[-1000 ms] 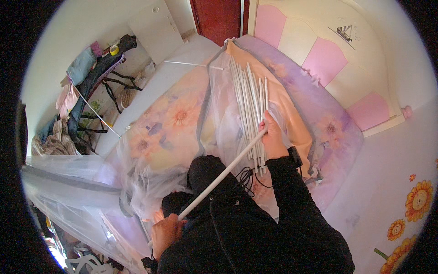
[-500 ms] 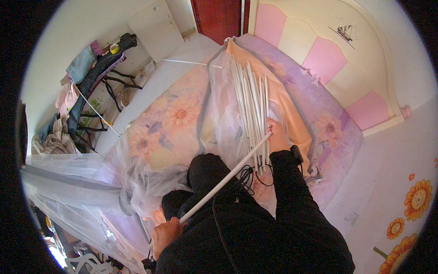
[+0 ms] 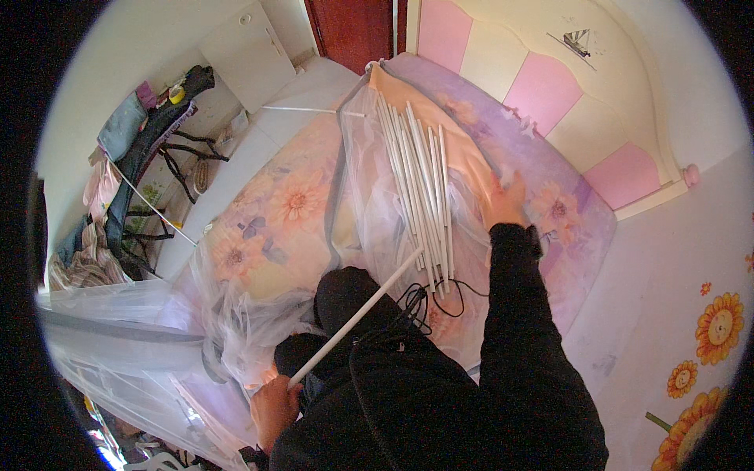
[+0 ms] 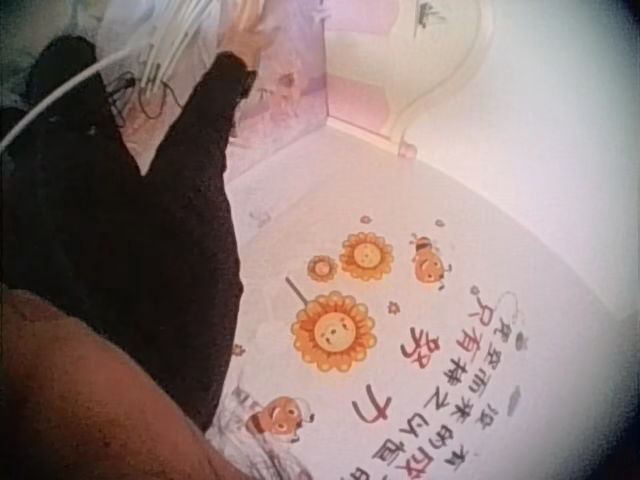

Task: The person assembles a mosquito net by inserting white flexible poles into sleeves along the edges of a sheer fabric laid on a bed. They repeatedly bend and thread the poles, then gather and fold the netting.

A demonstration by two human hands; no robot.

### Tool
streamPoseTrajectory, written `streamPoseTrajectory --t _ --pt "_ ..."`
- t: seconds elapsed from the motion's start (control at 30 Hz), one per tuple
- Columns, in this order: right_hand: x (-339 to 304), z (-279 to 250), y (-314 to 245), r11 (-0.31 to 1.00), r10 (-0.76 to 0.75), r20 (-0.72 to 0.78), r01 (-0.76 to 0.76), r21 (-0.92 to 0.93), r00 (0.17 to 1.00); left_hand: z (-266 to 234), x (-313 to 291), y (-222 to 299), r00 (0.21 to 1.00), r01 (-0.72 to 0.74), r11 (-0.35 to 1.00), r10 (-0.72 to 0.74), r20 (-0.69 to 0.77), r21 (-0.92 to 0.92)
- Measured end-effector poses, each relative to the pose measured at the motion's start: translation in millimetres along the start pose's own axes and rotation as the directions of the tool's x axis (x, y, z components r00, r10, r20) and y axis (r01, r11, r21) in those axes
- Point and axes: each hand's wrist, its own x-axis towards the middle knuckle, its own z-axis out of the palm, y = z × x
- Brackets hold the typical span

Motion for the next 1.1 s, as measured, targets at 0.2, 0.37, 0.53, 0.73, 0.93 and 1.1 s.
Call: streamPoseTrajectory --t 0.2,0.37,0.53,0.73,0.93,1.1 --pt "-51.1 69.4 23.3 0.967 0.112 0.343 -0.022 -0.255 0.933 10.0 47.8 -1.4 0.973 -0.121 0.989 0.101 -0.206 -0.085" --pt "-245.2 138.6 155.3 0.744 0.654 0.636 -0.5 -0.444 0.409 11.0 130.0 26.5 0.944 -0.267 0.923 0.191 -0.27 -0.278" --pt "-259.5 208.1 175.6 0.931 0.356 0.556 -0.234 -0.279 0.751 8.3 169.1 55.5 0.85 -0.465 0.832 0.322 -0.418 -0.303" --pt "-49.3 178.4 154.4 0.379 -0.277 0.454 0.531 -0.758 0.847 50.9 166.4 -8.1 0.938 -0.343 0.857 0.293 -0.184 -0.385" --pt "24.8 71.8 164.1 -0.147 -0.189 0.625 0.608 -0.78 0.757 138.0 202.6 -109.0 0.995 -0.093 0.824 0.064 -0.072 -0.559" --pt "30.2 73.0 183.8 -0.359 -0.2 0.344 0.258 -0.897 0.918 211.1 296.1 -194.6 0.948 0.242 0.655 -0.317 0.03 -0.716"
